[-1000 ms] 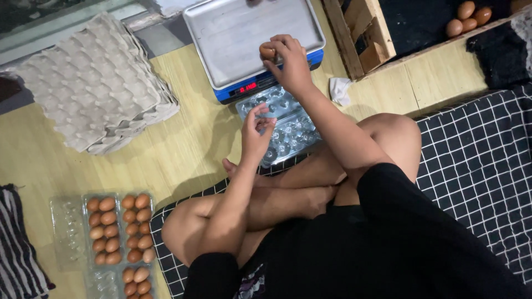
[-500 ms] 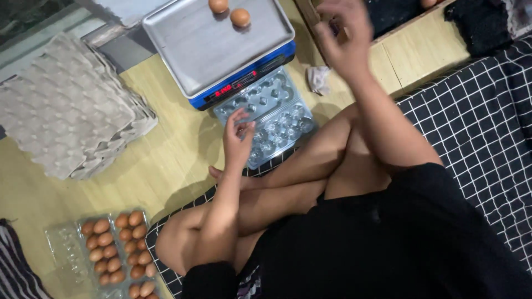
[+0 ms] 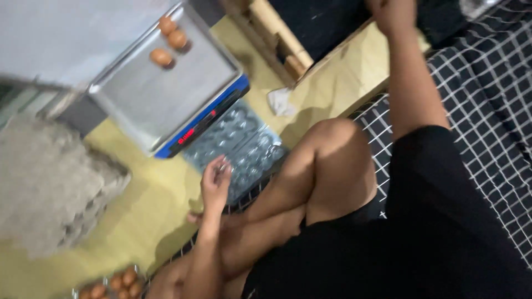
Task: Weighing eggs on a digital scale and organizing them into plastic trays
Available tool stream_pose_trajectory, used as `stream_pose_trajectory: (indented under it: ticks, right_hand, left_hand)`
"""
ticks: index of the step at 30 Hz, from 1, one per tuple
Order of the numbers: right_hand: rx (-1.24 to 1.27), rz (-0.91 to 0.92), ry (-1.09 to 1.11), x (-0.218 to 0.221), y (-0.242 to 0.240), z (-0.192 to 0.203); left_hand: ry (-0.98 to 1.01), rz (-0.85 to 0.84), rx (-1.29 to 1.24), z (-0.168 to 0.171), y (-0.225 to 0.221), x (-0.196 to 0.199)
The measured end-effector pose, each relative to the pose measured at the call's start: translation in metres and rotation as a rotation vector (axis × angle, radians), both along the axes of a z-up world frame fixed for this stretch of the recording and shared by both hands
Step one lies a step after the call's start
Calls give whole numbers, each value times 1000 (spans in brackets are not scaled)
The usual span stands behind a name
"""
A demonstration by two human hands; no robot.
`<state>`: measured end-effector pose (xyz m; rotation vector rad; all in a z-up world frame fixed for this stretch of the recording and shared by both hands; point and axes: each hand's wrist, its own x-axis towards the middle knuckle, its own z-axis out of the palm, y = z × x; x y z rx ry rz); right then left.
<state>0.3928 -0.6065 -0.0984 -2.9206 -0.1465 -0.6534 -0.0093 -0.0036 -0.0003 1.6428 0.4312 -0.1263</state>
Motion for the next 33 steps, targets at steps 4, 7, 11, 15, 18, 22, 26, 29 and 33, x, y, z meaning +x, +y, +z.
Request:
stream_pose_trajectory:
  ticks: [4,7,11,15,18,22,26,29,33]
  right_hand:
    - [-32,-164,63,6,41,43]
    - [-263,-242,266,8,66,66]
    - [-288,-231,423,21,69,67]
    - [-357,-41,418,34,44,53]
    - [-342,-5,457,33,47,62]
    - [-287,19,382,34,45,57]
    - [-158,-22,446,38,56,48]
    - [-41,-149,395,34,83,46]
    - [-102,-411,276,37,114,11]
  left_hand:
    - [14,-127,6,-12,-4,-7]
    - [-28,-245,113,-17,-1,-5]
    - [-77,-244,188,-20,0,-4]
    - [10,-187,152,-33,3,-2]
    - [-9,-181,124,-37,3,-2]
    - [28,-162,157,-30,-2,2]
    - [63,-134,124,-20,-3,0]
    - [-4,-123,84,-10,-8,1]
    - [-81,-144,61,3,-11,2]
